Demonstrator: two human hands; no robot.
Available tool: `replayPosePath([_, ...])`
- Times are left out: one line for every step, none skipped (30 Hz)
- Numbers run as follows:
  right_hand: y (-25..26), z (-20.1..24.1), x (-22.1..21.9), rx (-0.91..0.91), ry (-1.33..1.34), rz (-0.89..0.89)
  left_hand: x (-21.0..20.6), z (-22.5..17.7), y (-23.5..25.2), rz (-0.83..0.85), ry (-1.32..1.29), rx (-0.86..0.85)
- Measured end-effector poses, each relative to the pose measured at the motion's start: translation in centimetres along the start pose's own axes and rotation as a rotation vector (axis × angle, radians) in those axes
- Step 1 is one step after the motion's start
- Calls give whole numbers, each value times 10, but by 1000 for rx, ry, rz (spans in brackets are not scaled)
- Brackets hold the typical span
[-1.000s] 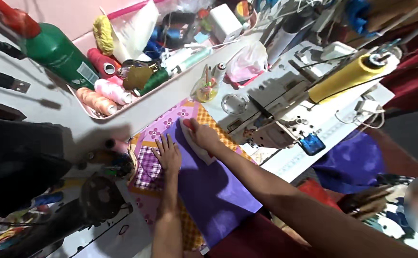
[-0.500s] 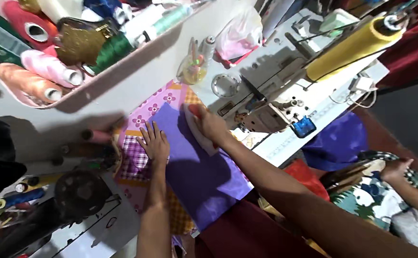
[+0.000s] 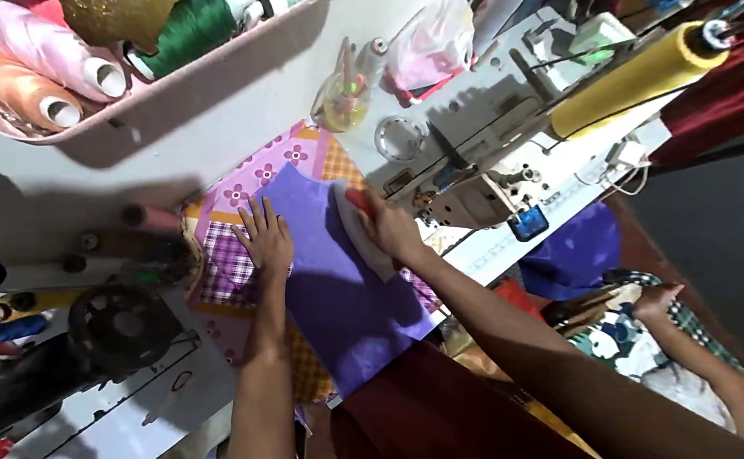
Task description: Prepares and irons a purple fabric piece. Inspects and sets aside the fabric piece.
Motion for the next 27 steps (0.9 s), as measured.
replayPosePath([18, 7, 5, -19, 13, -2, 1, -1, -1, -6, -16, -12])
replayPosePath([32, 13, 9, -23, 25, -1, 2, -1, -2, 7, -23, -13])
replayPosePath([37, 16, 9, -8, 34, 7, 3, -1, -3, 35, -33, -6])
replayPosePath([34, 17, 7, 31, 36, 9, 5, 0, -3, 48, -61, 6])
replayPosePath([22, 17, 5, 91, 29, 3, 9, 2, 1, 29, -113, 27])
replayPosePath([3, 16, 0, 149, 18, 9, 13, 5, 4, -14, -192, 62])
replayPosePath([-19, 16, -8, 184, 0, 37, 16, 9, 6, -47, -277, 93])
replayPosePath([-41, 17, -19, 201, -16, 88, 20, 13, 7, -73, -368, 119])
replayPosePath([-57, 23, -28, 209, -25, 138, 23, 18, 8, -90, -461, 138])
replayPosePath([-66, 31, -36, 208, -26, 180, 26, 22, 9, -104, -554, 142])
replayPosePath([-66, 41, -41, 203, -20, 212, 27, 26, 9, -105, -638, 144])
replayPosePath([-58, 53, -42, 218, -12, 201, 30, 30, 11, -109, -738, 152])
replayPosePath([-42, 66, -40, 243, -13, 171, 35, 35, 13, -112, -849, 169])
replayPosePath([-22, 77, -39, 253, -22, 146, 40, 40, 12, -109, -963, 186])
replayPosePath([-1, 89, -37, 249, -34, 138, 47, 44, 10, -128, -1046, 195])
replayPosePath([22, 103, -35, 244, -40, 139, 58, 48, 6, -160, -1078, 205])
replayPosePath([41, 117, -33, 247, -40, 132, 69, 52, -3, -195, -1055, 230])
replayPosePath([57, 130, -32, 251, -35, 125, 78, 54, -19, -214, -994, 272])
replayPosePath([69, 140, -33, 248, -22, 123, 85, 54, -42, -202, -904, 326])
replayPosePath([77, 148, -33, 242, -5, 119, 89, 50, -71, -159, -796, 369])
replayPosePath([82, 152, -32, 234, 19, 110, 90, 43, -98, -139, -686, 391])
replayPosePath([82, 154, -32, 229, 31, 105, 87, 33, -125, -134, -567, 403])
replayPosePath([79, 153, -31, 222, 34, 110, 83, 22, -151, -156, -428, 385])
replayPosePath([71, 151, -31, 226, 32, 118, 74, 13, -172, -103, -308, 391])
replayPosePath([60, 148, -32, 240, 23, 128, 62, 8, -188, -3, -209, 413])
replayPosePath([45, 144, -35, 269, 15, 145, 51, 4, -200, 39, -147, 418])
replayPosePath([29, 138, -39, 316, -1, 169, 43, 1, -207, 31, -109, 408])
Point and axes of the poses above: each hand's wrist, its own y-axis towards the middle knuckle, its own x-axis out of the back of the hand, z = x × y, the point moved 10 cm from there along y, towards the middle knuckle, and after that the axes turned 6 degrees about -z, right-handed, at the moved point
